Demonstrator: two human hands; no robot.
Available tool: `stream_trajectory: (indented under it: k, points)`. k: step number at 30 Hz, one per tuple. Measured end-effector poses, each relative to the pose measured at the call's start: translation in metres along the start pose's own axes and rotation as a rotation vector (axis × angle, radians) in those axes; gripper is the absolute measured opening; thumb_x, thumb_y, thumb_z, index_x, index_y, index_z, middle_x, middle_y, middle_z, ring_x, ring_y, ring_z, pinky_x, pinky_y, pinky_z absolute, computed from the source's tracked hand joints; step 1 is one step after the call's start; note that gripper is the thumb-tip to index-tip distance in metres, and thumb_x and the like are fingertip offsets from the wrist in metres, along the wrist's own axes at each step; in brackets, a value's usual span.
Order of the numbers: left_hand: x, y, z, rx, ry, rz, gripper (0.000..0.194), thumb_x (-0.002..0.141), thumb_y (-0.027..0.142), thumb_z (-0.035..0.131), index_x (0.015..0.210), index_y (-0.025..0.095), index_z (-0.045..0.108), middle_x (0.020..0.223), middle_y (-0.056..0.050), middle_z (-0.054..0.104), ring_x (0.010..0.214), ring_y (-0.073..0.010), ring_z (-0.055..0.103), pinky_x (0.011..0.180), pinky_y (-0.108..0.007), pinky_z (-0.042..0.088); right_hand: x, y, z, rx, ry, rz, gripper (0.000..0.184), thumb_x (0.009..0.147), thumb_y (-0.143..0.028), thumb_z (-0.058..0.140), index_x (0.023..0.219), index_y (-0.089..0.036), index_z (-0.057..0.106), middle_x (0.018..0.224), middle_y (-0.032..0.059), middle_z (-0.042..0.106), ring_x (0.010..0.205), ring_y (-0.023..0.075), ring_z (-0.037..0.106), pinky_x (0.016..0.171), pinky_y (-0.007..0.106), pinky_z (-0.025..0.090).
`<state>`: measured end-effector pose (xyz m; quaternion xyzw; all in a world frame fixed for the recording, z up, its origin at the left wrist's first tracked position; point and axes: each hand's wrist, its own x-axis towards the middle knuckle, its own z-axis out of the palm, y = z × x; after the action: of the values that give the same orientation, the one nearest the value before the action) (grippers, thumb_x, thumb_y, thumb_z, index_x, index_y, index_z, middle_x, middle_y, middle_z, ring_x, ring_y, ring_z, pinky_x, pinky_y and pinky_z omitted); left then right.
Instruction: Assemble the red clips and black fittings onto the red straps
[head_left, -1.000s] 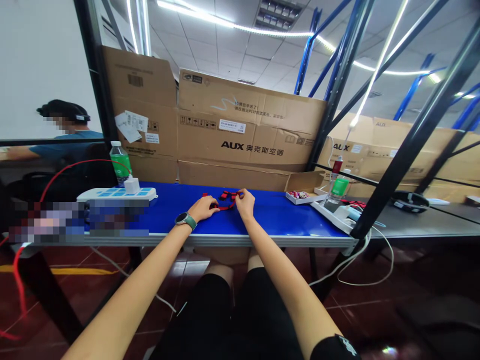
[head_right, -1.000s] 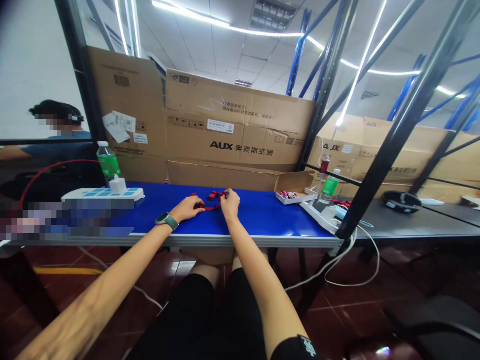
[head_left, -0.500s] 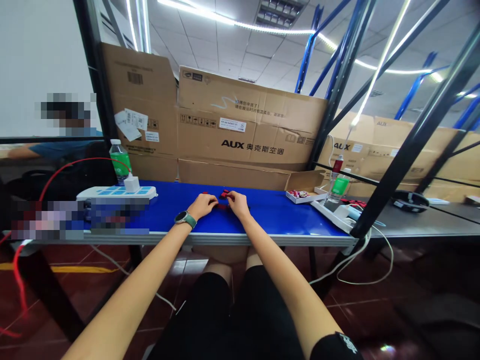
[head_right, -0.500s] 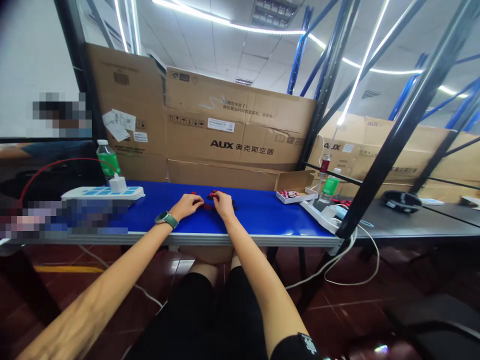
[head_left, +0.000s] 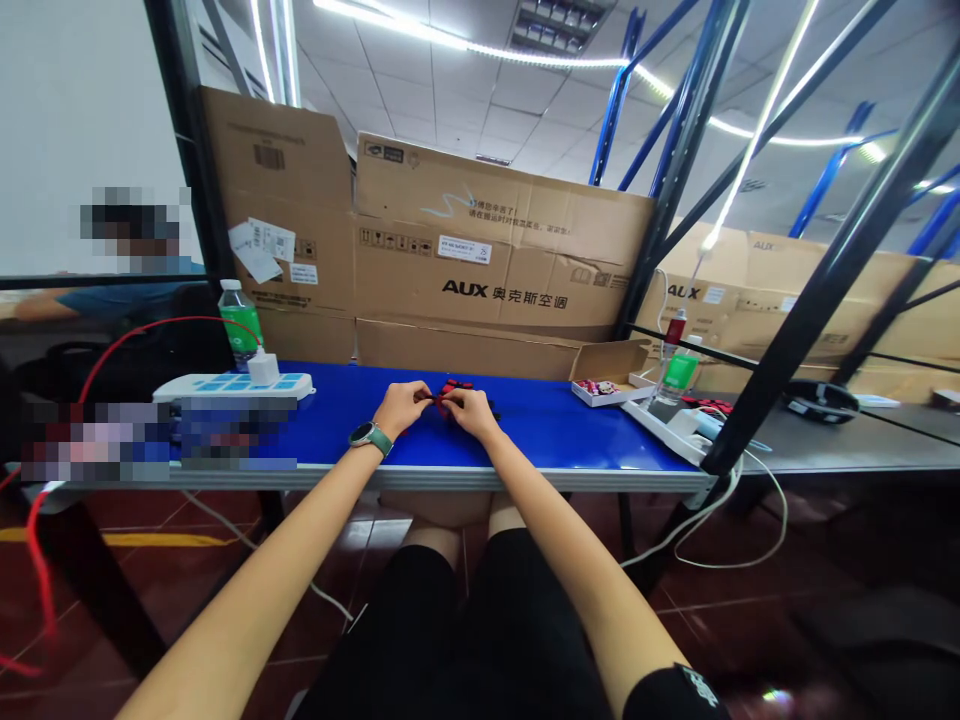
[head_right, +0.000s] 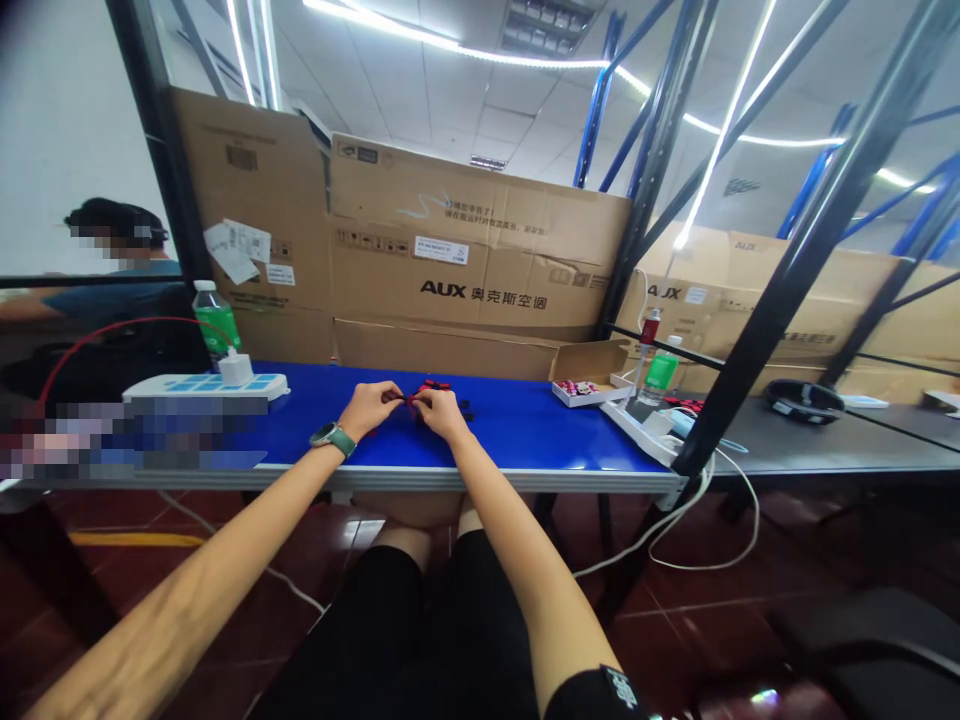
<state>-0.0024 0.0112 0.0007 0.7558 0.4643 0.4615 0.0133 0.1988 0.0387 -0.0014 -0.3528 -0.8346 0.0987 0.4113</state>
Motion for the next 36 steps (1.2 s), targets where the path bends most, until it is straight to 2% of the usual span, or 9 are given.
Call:
stream_trajectory:
  k: [5,13,21,25,31,36]
  points:
    - [0.0,-0.001,0.001,-0.084,0.017,-0.004,0.015,0.081,0.024,0.063,0.089,0.019,0.076,0.082,-0.003,0.078,0.075,-0.0185,0.072,0.073,-0.028,0.057,-0.001,-0.002,-0.001,-0.001,-0.004,-0.046,0.014,0.089,-0.025,0.064,0.093,-0.023,0.077,0.082,0.0018,0.076,0.074,0.017,0.068,0.074,0.022,0.049]
    - [-0.001,0.007,-0.003,-0.049,-0.011,0.062,0.021,0.085,0.027,0.061,0.095,0.019,0.077,0.091,-0.005,0.079,0.08,-0.0201,0.073,0.079,-0.03,0.057,-0.002,-0.007,-0.002,-0.032,-0.003,-0.053,0.018,0.091,-0.022,0.059,0.095,-0.022,0.077,0.085,0.0035,0.076,0.076,0.0176,0.069,0.075,0.022,0.049]
    - [-0.002,0.007,-0.004,-0.024,-0.028,0.12,0.02,0.087,0.028,0.061,0.096,0.019,0.077,0.094,-0.005,0.078,0.083,-0.0199,0.072,0.08,-0.03,0.056,-0.003,-0.013,-0.003,-0.23,-0.053,-0.077,0.018,0.092,-0.018,0.058,0.091,-0.019,0.076,0.083,0.0071,0.075,0.076,0.0187,0.069,0.073,0.022,0.045]
    - [-0.002,0.005,-0.004,-0.013,-0.069,0.145,0.02,0.087,0.027,0.06,0.097,0.02,0.076,0.095,-0.005,0.078,0.086,-0.0204,0.072,0.08,-0.03,0.055,-0.003,-0.011,-0.002,-0.278,-0.073,-0.112,0.017,0.09,-0.015,0.058,0.088,-0.019,0.074,0.089,0.0103,0.076,0.082,0.0212,0.07,0.075,0.024,0.045]
    - [-0.001,0.006,-0.003,-0.021,-0.065,0.153,0.019,0.088,0.028,0.061,0.098,0.02,0.075,0.095,-0.005,0.078,0.084,-0.0195,0.072,0.08,-0.029,0.054,-0.004,-0.012,0.003,-0.251,-0.034,-0.057,0.014,0.091,-0.02,0.059,0.088,-0.019,0.072,0.084,0.0094,0.075,0.078,0.0208,0.069,0.072,0.024,0.045]
    - [-0.001,0.008,-0.003,0.039,-0.115,0.233,0.018,0.09,0.026,0.059,0.097,0.02,0.075,0.096,-0.005,0.078,0.088,-0.0204,0.071,0.082,-0.03,0.052,-0.005,-0.015,0.005,-0.265,-0.029,-0.013,0.013,0.088,-0.016,0.059,0.083,-0.019,0.072,0.08,0.0105,0.074,0.074,0.0219,0.069,0.069,0.025,0.044]
